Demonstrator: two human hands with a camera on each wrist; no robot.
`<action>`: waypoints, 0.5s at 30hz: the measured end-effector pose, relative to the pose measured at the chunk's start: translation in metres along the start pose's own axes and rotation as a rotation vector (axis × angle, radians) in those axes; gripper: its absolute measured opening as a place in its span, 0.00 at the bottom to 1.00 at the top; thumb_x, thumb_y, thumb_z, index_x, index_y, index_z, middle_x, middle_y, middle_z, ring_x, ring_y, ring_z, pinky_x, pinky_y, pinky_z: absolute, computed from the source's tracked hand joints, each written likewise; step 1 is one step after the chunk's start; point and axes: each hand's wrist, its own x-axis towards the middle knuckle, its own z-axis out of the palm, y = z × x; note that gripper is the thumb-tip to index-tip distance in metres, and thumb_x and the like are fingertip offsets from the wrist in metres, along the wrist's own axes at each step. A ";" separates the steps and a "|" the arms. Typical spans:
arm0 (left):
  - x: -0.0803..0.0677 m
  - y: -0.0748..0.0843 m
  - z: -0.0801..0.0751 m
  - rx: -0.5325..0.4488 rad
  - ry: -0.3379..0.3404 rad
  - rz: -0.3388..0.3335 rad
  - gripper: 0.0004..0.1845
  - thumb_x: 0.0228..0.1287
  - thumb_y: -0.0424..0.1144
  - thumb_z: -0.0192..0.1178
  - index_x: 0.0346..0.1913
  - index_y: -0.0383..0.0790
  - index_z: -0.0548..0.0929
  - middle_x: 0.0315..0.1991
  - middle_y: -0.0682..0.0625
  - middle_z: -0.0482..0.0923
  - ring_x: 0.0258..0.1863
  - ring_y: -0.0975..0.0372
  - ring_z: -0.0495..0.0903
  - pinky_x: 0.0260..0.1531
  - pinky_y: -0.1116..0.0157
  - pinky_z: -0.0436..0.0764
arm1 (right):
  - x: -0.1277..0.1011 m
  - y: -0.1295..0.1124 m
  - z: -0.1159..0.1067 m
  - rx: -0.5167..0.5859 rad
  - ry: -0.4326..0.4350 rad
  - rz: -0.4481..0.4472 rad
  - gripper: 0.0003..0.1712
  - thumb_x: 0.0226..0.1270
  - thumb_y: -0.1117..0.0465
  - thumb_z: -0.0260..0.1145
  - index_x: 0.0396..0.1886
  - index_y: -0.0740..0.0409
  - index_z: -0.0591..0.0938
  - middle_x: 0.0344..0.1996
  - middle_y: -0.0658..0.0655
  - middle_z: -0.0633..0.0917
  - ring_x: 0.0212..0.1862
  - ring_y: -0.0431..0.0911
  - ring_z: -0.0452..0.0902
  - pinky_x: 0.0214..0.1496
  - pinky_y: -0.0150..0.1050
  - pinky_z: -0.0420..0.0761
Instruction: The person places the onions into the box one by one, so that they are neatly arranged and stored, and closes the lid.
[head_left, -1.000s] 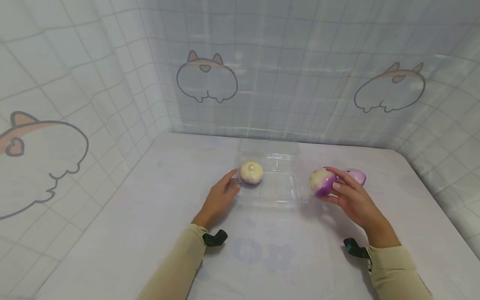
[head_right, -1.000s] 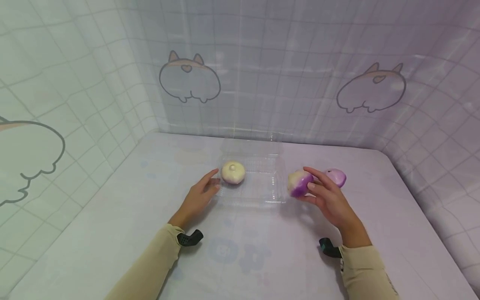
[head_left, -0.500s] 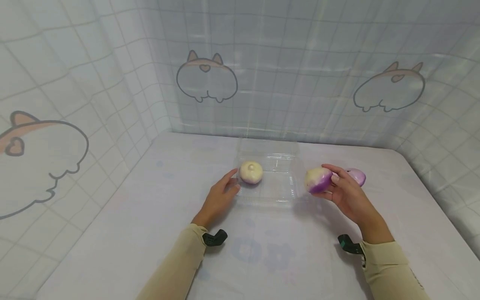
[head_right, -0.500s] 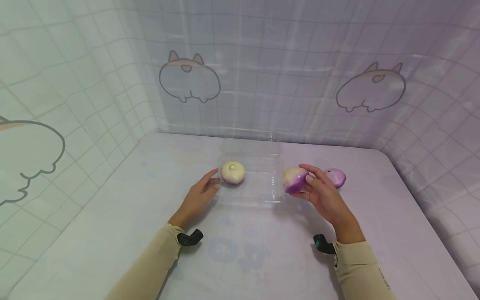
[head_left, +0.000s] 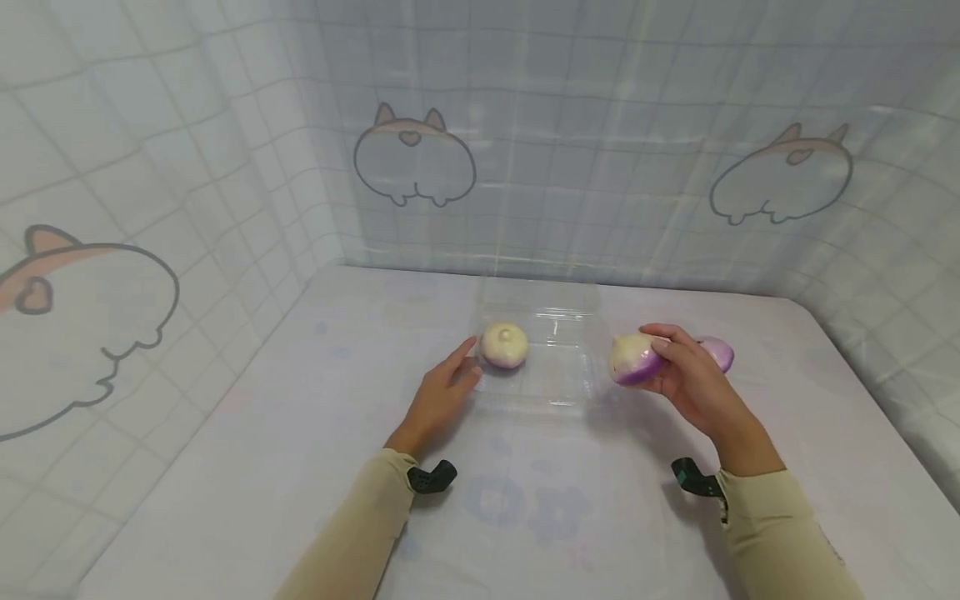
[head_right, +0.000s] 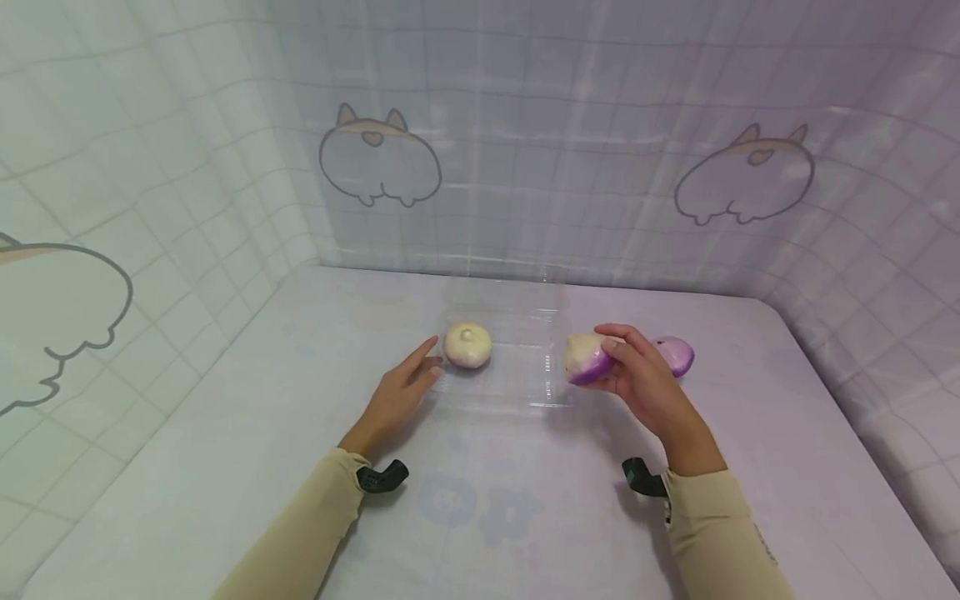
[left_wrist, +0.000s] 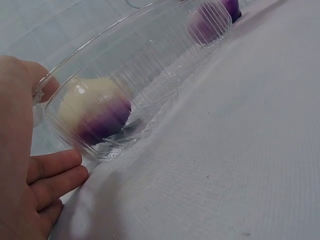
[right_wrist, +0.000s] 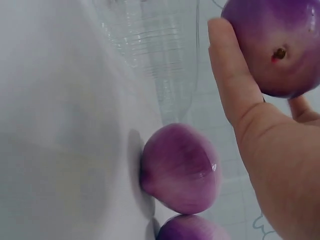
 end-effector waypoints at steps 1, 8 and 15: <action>0.000 0.000 0.000 -0.001 -0.003 0.003 0.31 0.75 0.56 0.53 0.77 0.68 0.59 0.64 0.53 0.76 0.68 0.59 0.69 0.69 0.52 0.63 | 0.001 -0.002 0.000 -0.002 0.000 0.008 0.16 0.82 0.57 0.50 0.63 0.57 0.70 0.58 0.58 0.72 0.56 0.45 0.79 0.53 0.43 0.82; 0.000 0.001 0.001 -0.015 0.016 0.025 0.30 0.77 0.54 0.50 0.78 0.62 0.61 0.62 0.52 0.78 0.65 0.58 0.72 0.67 0.51 0.65 | 0.009 -0.008 0.000 0.027 -0.028 0.037 0.21 0.81 0.60 0.50 0.66 0.65 0.68 0.58 0.56 0.75 0.56 0.46 0.79 0.54 0.44 0.82; -0.002 0.002 0.001 -0.021 0.028 0.024 0.27 0.78 0.55 0.47 0.77 0.64 0.63 0.62 0.51 0.78 0.65 0.57 0.72 0.67 0.51 0.66 | 0.019 -0.011 0.004 -0.038 -0.045 0.015 0.21 0.81 0.58 0.52 0.67 0.63 0.69 0.62 0.60 0.66 0.57 0.48 0.75 0.56 0.41 0.81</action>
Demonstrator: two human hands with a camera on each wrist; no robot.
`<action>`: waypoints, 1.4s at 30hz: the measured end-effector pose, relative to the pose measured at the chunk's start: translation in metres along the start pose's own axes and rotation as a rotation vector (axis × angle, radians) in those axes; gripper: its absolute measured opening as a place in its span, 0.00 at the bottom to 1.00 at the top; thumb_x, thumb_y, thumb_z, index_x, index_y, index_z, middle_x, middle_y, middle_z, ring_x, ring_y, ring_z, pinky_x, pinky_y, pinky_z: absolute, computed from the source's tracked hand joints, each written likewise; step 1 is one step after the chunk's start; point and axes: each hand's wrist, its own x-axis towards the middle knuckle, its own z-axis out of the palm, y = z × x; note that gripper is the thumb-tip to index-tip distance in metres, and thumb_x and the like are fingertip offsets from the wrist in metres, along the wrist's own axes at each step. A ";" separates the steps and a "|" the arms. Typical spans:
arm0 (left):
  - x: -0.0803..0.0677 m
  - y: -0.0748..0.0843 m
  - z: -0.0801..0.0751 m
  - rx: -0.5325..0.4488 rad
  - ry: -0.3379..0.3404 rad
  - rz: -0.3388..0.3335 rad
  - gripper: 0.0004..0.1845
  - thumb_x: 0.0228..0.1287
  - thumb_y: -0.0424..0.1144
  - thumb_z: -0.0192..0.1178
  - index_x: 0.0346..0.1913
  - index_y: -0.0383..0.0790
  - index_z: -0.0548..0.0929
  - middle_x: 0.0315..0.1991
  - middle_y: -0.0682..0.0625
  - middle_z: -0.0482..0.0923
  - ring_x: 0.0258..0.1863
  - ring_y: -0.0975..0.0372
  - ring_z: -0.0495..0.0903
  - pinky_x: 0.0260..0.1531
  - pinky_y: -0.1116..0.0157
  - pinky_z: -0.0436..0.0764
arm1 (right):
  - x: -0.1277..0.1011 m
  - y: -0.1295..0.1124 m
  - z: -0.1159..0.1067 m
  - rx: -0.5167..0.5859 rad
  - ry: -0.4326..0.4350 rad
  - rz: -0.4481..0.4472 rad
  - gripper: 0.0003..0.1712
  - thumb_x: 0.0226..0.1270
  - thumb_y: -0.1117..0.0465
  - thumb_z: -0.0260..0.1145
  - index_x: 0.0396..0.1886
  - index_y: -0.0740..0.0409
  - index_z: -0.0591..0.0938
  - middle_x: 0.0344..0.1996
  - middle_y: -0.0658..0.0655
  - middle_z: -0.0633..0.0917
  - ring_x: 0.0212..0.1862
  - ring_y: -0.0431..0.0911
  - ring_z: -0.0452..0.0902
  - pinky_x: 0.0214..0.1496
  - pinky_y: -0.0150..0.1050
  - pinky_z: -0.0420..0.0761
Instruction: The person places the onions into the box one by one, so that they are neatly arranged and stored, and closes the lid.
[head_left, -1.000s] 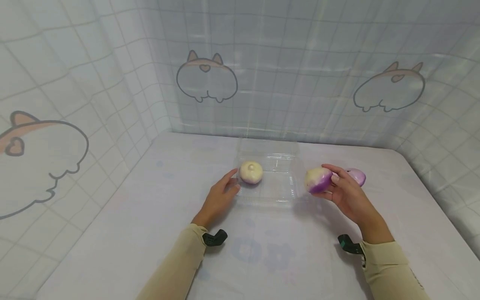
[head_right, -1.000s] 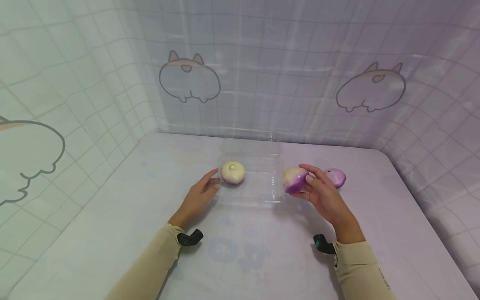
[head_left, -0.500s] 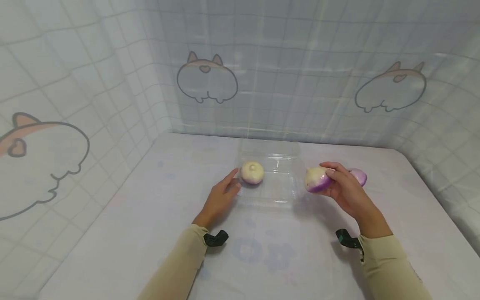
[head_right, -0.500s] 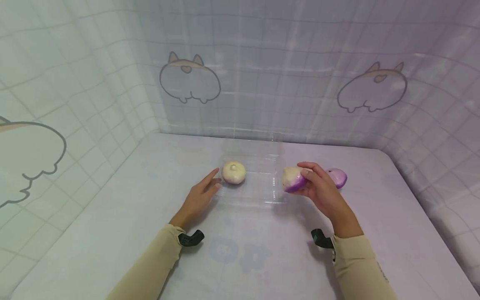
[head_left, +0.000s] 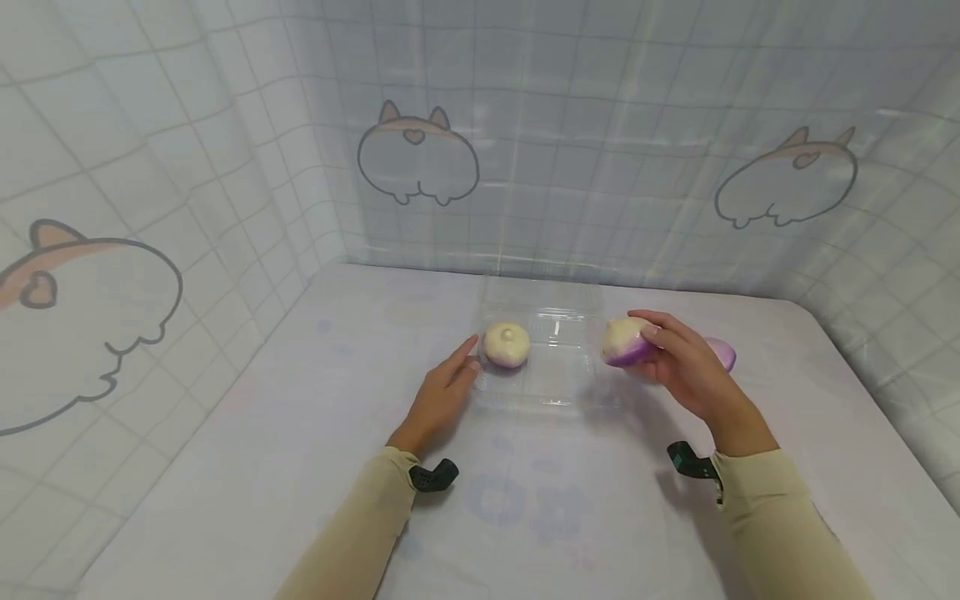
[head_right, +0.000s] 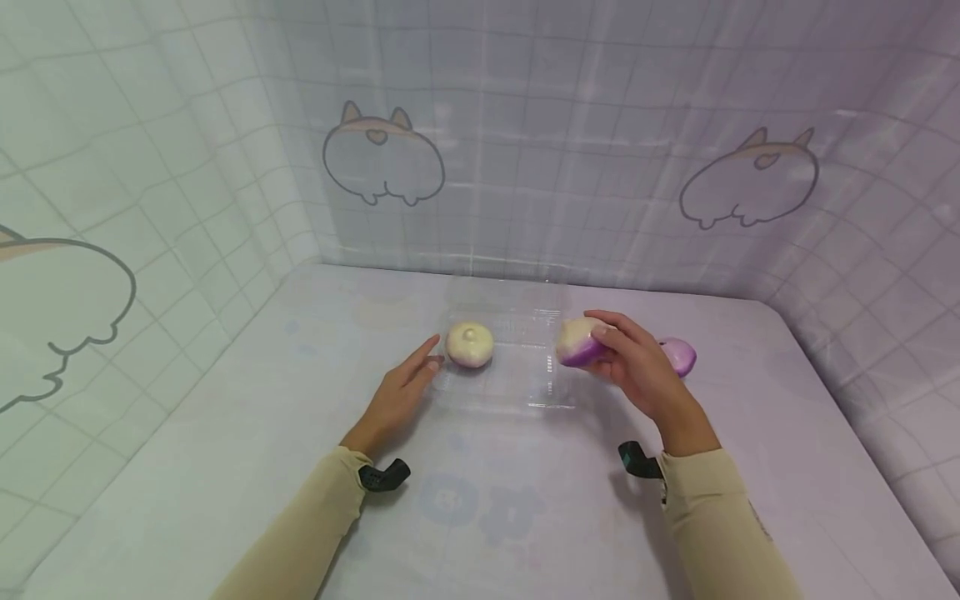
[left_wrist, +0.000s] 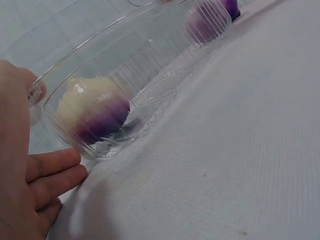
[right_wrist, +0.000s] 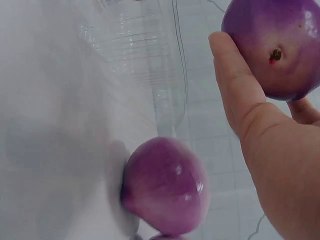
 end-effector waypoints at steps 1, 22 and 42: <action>0.000 0.000 0.000 0.003 -0.001 -0.002 0.27 0.78 0.55 0.47 0.77 0.64 0.62 0.62 0.51 0.78 0.65 0.58 0.72 0.67 0.52 0.66 | 0.002 -0.001 0.001 -0.010 0.010 0.007 0.21 0.81 0.58 0.53 0.67 0.61 0.70 0.62 0.60 0.66 0.58 0.49 0.75 0.56 0.40 0.81; 0.002 0.001 0.002 0.039 -0.005 0.000 0.29 0.77 0.55 0.48 0.78 0.62 0.61 0.61 0.53 0.79 0.64 0.58 0.74 0.66 0.52 0.68 | 0.024 -0.012 0.018 -0.156 -0.063 0.103 0.30 0.78 0.57 0.58 0.74 0.62 0.64 0.66 0.63 0.65 0.59 0.52 0.74 0.56 0.43 0.80; 0.000 -0.005 0.000 0.020 -0.002 -0.004 0.30 0.76 0.54 0.51 0.78 0.60 0.62 0.61 0.53 0.79 0.65 0.58 0.72 0.68 0.51 0.65 | 0.047 0.003 0.042 -0.203 -0.107 0.146 0.32 0.75 0.60 0.58 0.75 0.64 0.63 0.64 0.64 0.69 0.56 0.52 0.77 0.59 0.44 0.79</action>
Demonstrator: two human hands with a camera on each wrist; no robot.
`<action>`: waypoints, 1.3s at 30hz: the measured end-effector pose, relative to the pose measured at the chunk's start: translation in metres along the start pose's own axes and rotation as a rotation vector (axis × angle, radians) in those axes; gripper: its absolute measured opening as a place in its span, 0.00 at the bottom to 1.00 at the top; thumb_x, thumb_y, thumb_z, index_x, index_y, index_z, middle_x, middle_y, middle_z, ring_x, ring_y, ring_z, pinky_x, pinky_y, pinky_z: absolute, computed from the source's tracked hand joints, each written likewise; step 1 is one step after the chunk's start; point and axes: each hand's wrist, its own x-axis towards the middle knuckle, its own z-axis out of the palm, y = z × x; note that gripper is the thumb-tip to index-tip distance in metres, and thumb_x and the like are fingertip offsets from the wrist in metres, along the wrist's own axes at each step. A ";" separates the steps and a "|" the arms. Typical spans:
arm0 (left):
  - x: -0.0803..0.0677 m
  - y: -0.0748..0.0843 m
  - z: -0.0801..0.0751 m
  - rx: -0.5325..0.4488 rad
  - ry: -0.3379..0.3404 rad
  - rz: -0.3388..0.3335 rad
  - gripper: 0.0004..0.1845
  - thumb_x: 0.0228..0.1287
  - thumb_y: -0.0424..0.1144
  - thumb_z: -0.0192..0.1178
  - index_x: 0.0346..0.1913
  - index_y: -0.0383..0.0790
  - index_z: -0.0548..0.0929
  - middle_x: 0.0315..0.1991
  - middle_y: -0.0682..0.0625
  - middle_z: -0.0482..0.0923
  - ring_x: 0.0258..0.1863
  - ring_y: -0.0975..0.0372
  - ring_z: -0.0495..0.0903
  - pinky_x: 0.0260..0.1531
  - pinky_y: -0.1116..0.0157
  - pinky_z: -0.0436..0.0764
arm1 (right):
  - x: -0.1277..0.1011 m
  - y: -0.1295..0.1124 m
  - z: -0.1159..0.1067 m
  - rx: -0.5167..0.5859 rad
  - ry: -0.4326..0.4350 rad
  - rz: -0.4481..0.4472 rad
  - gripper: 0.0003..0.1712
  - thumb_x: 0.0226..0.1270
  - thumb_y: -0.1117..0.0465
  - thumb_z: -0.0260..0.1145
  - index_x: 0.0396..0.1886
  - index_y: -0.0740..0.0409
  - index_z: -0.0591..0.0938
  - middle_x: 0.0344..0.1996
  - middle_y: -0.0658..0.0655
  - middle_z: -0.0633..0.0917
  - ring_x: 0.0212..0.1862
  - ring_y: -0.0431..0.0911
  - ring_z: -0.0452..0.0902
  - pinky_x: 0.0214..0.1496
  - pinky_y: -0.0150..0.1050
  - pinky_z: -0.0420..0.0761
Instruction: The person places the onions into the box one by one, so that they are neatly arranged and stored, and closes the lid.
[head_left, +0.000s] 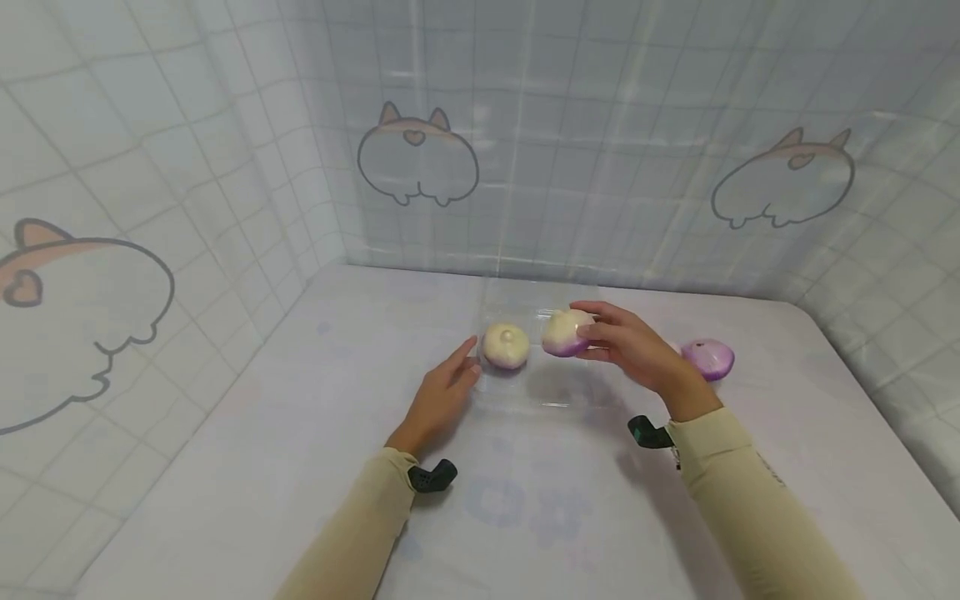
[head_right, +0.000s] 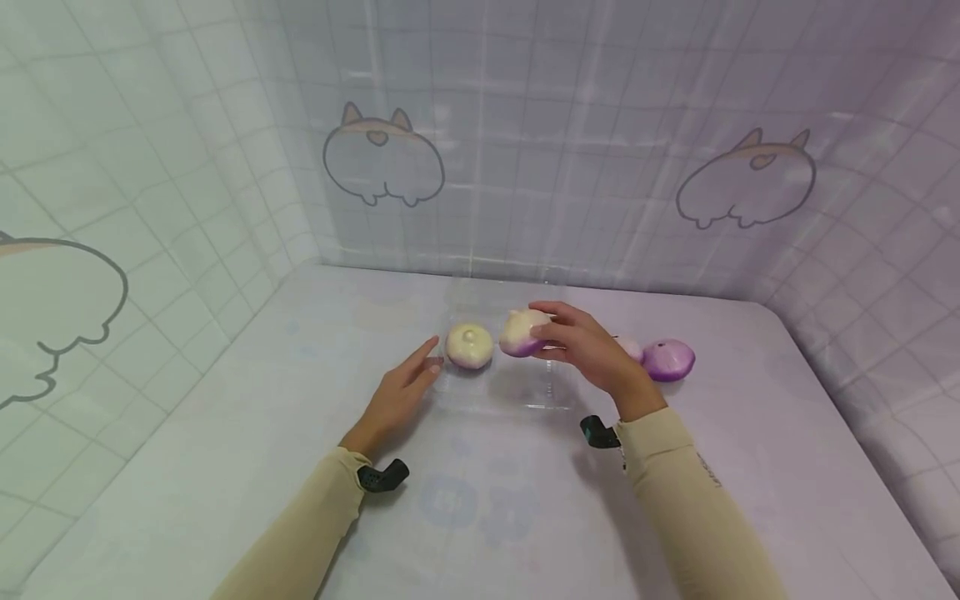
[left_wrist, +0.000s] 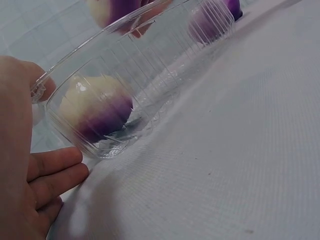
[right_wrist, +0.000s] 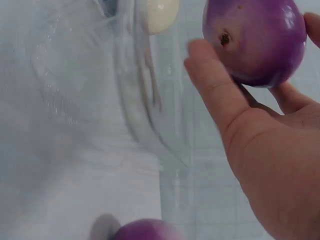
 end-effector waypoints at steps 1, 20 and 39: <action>0.000 0.000 0.000 -0.001 -0.002 -0.003 0.30 0.76 0.54 0.51 0.78 0.61 0.62 0.61 0.53 0.79 0.65 0.58 0.72 0.68 0.51 0.66 | 0.001 0.000 0.001 -0.007 -0.011 -0.001 0.32 0.75 0.61 0.59 0.75 0.63 0.63 0.64 0.64 0.69 0.55 0.52 0.78 0.59 0.47 0.79; -0.001 0.003 -0.001 -0.013 0.000 -0.017 0.30 0.75 0.54 0.52 0.77 0.63 0.62 0.60 0.55 0.79 0.64 0.59 0.73 0.67 0.50 0.66 | 0.021 -0.005 0.023 -0.350 -0.210 -0.016 0.37 0.65 0.59 0.70 0.73 0.55 0.69 0.67 0.58 0.72 0.64 0.54 0.72 0.62 0.51 0.75; -0.001 0.003 -0.001 0.003 0.001 -0.036 0.30 0.75 0.54 0.52 0.77 0.65 0.62 0.61 0.55 0.79 0.67 0.59 0.70 0.67 0.50 0.66 | 0.032 -0.004 0.039 -0.479 -0.239 -0.040 0.37 0.60 0.60 0.75 0.70 0.50 0.73 0.66 0.54 0.75 0.62 0.52 0.75 0.63 0.50 0.75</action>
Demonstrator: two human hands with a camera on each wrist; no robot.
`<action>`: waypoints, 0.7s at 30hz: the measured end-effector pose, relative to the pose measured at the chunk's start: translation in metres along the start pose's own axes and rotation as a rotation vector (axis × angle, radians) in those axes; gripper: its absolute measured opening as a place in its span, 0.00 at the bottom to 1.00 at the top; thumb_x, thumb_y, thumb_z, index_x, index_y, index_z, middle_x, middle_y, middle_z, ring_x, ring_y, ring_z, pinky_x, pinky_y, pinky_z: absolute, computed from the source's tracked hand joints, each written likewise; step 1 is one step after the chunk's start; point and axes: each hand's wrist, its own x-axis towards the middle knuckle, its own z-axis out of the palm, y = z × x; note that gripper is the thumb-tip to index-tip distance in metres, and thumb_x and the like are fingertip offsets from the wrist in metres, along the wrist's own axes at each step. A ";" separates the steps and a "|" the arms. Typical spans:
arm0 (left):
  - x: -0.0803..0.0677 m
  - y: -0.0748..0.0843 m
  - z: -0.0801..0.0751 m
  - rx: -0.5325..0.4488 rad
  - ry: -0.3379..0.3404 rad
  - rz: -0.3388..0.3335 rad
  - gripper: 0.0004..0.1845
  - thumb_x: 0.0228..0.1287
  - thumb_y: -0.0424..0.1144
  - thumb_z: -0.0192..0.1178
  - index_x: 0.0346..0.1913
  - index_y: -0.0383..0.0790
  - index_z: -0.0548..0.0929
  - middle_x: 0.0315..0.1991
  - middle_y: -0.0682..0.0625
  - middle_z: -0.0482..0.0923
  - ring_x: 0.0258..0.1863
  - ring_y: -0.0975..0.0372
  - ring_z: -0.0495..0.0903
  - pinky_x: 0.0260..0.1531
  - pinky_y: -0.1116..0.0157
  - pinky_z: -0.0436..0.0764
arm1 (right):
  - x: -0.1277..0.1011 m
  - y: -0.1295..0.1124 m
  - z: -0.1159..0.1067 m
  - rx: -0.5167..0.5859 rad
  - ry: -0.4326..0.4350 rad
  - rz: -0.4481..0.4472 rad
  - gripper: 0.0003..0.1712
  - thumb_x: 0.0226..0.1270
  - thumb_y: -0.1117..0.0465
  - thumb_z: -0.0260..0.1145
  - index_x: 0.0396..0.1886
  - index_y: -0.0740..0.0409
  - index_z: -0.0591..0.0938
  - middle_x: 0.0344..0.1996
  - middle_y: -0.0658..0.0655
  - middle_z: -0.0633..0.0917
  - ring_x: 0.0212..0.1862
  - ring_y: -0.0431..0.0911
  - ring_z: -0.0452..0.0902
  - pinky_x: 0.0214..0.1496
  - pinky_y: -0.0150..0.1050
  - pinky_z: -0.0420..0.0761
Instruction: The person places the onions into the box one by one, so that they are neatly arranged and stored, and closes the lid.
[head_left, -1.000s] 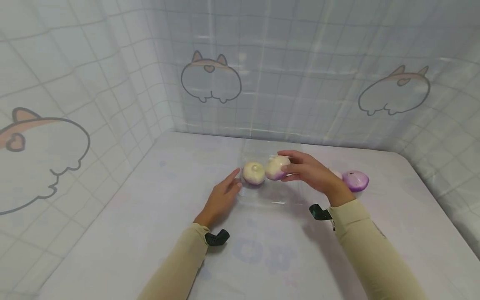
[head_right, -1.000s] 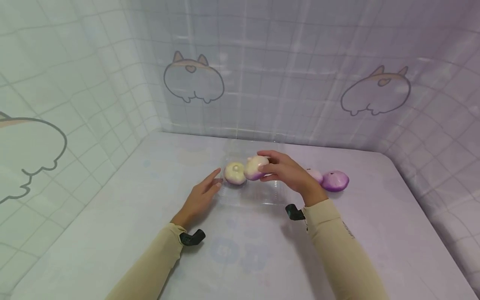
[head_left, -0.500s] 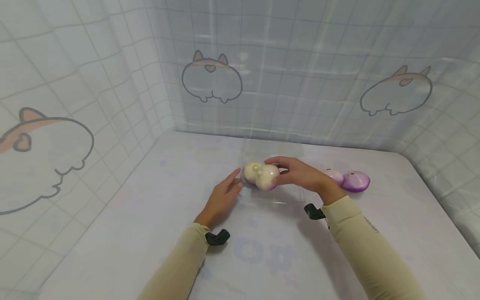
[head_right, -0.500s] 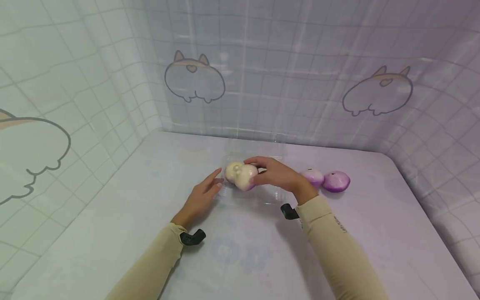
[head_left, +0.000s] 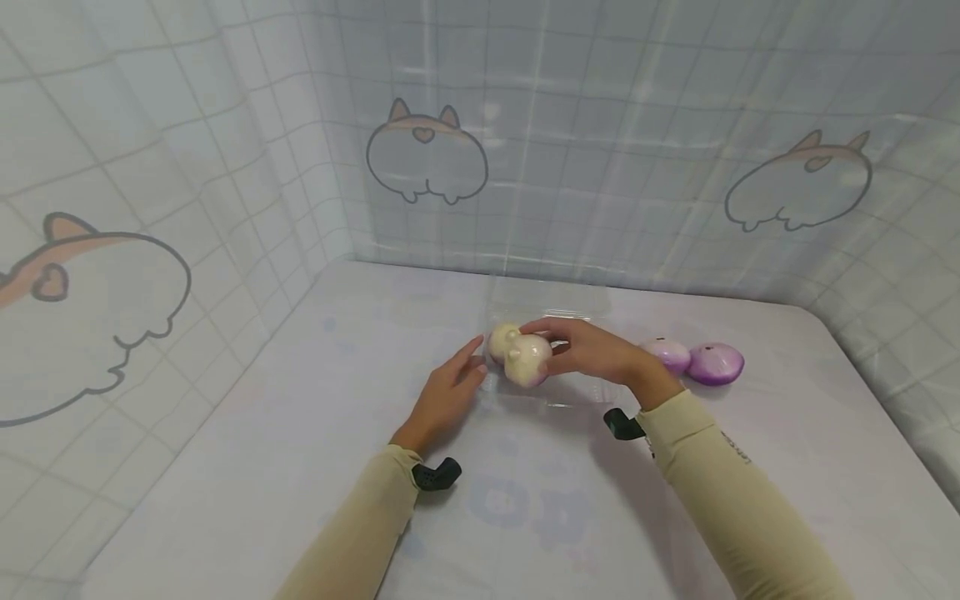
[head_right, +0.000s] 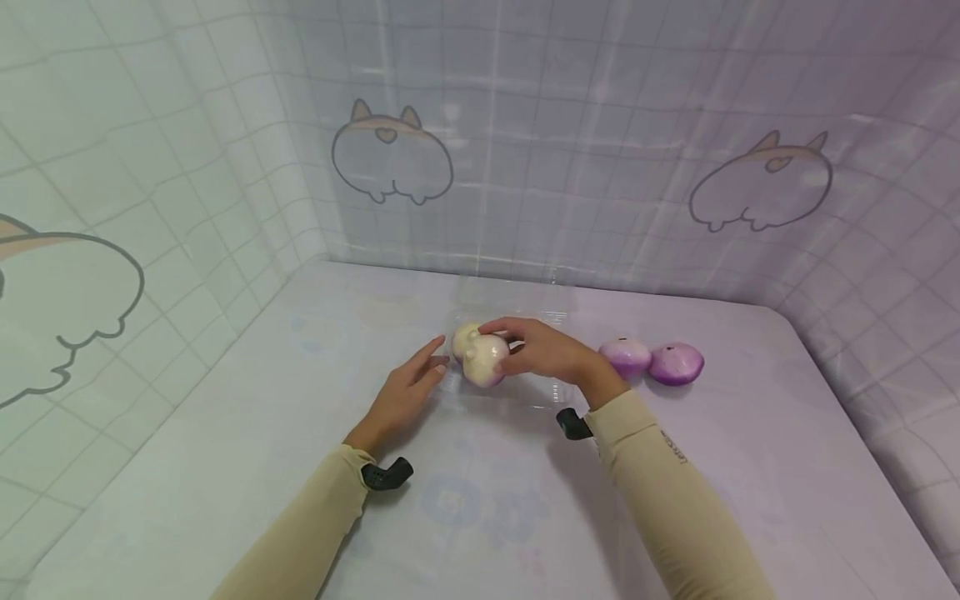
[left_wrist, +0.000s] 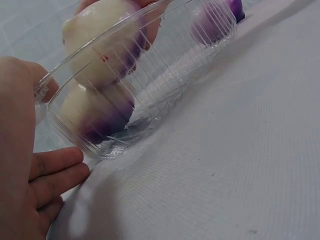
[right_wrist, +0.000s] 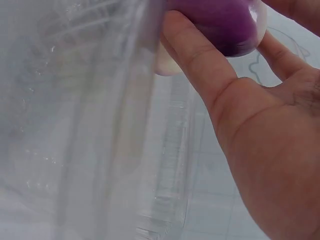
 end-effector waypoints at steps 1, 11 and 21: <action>0.000 0.000 0.000 0.003 0.000 -0.001 0.30 0.75 0.54 0.52 0.77 0.65 0.62 0.61 0.55 0.79 0.67 0.59 0.70 0.67 0.50 0.66 | 0.000 0.000 0.001 0.002 -0.005 -0.001 0.37 0.61 0.60 0.75 0.70 0.50 0.73 0.66 0.55 0.74 0.62 0.53 0.76 0.63 0.51 0.74; -0.002 0.002 -0.001 -0.014 -0.005 0.014 0.29 0.76 0.55 0.50 0.77 0.65 0.63 0.63 0.52 0.78 0.67 0.58 0.71 0.67 0.50 0.66 | 0.004 -0.001 0.011 0.072 -0.017 0.045 0.28 0.68 0.60 0.67 0.68 0.51 0.75 0.61 0.60 0.76 0.59 0.51 0.78 0.60 0.46 0.78; -0.001 -0.001 0.000 -0.008 -0.006 0.026 0.29 0.76 0.54 0.50 0.77 0.66 0.62 0.63 0.52 0.78 0.67 0.58 0.71 0.67 0.50 0.66 | 0.003 -0.001 0.011 -0.008 0.021 0.076 0.32 0.65 0.55 0.70 0.68 0.51 0.74 0.59 0.58 0.79 0.61 0.52 0.75 0.62 0.53 0.74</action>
